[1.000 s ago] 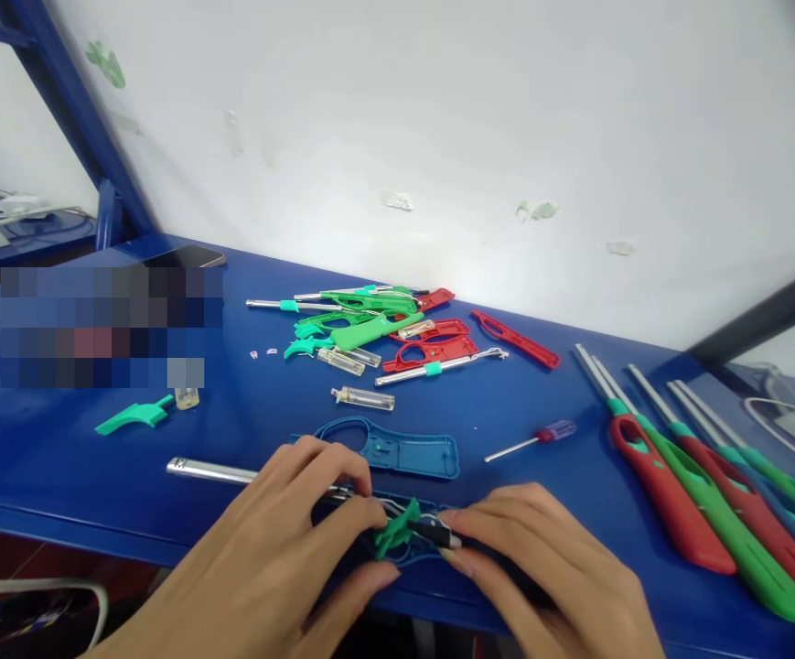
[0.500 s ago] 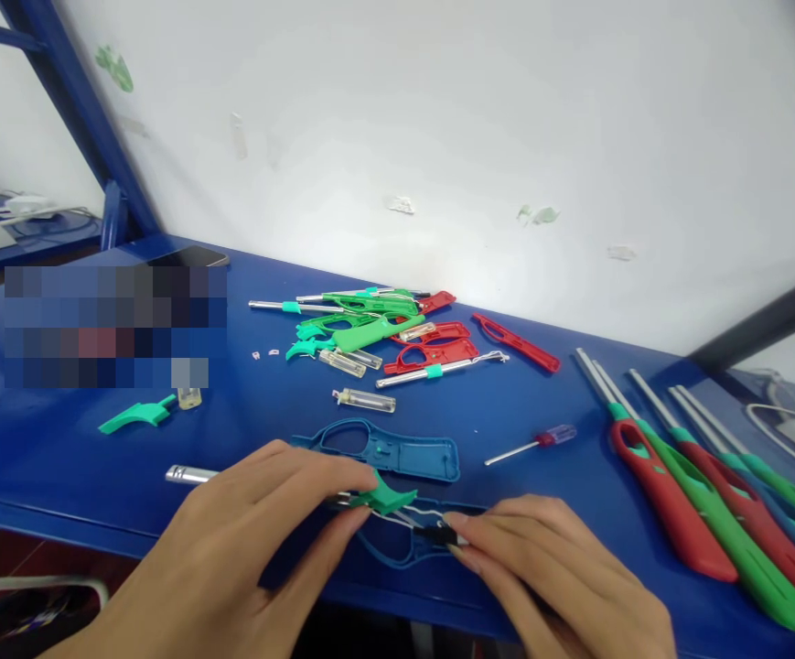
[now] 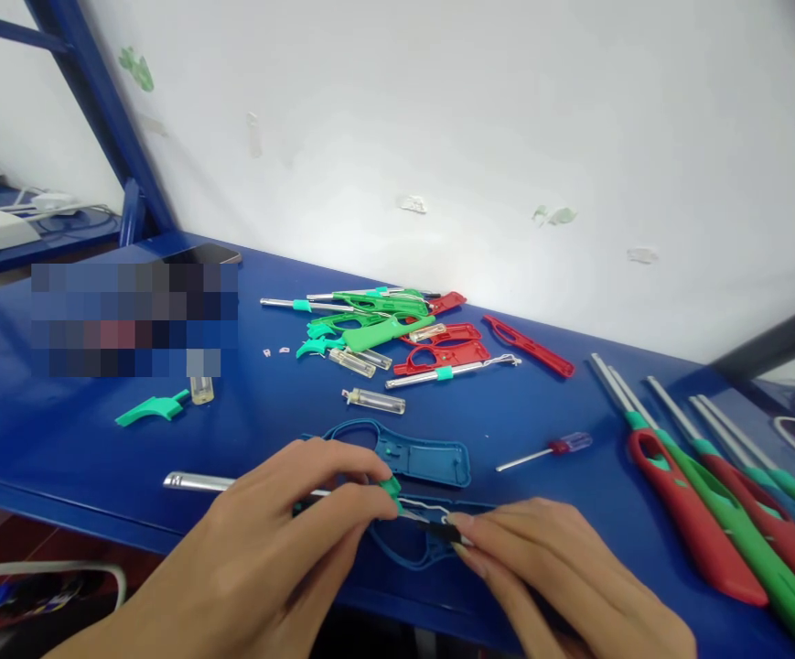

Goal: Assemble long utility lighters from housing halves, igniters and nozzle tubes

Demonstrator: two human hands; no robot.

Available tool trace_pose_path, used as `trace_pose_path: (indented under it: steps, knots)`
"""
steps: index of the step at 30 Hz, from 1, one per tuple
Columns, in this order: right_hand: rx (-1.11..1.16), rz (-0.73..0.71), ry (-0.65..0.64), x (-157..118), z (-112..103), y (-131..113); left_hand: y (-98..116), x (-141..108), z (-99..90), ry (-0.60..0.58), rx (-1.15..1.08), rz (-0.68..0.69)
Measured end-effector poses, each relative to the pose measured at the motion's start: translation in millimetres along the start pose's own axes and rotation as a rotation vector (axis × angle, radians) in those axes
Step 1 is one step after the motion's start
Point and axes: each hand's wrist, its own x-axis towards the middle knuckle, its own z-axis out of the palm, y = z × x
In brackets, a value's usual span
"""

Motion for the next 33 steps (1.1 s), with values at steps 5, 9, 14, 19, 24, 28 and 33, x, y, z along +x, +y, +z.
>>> trace_pose_path:
  steps: [5,9,14,19,24,28,33]
  knots:
    - [0.035,0.036,0.012,-1.0,3.5,-0.7,3.7,-3.4,4.4,-0.040,-0.081,0.008]
    - [0.023,0.038,-0.013,-1.8,1.4,-1.2,-0.2,-3.8,8.8,-0.106,-0.144,-0.024]
    - [0.019,0.037,-0.028,-3.0,1.3,-0.7,-2.8,3.9,7.9,0.006,-0.144,-0.103]
    - [0.029,0.039,-0.017,-3.0,1.4,-0.2,-0.3,10.4,2.7,0.082,-0.084,-0.113]
    - [0.014,0.023,-0.020,-1.7,1.1,1.2,2.3,9.2,1.9,0.098,-0.080,-0.112]
    - [0.033,0.033,-0.014,-1.9,1.6,1.1,2.0,2.8,5.5,0.116,-0.137,-0.167]
    - [0.052,0.042,0.001,-3.2,0.9,-0.3,0.6,-6.8,11.8,0.125,-0.189,-0.264]
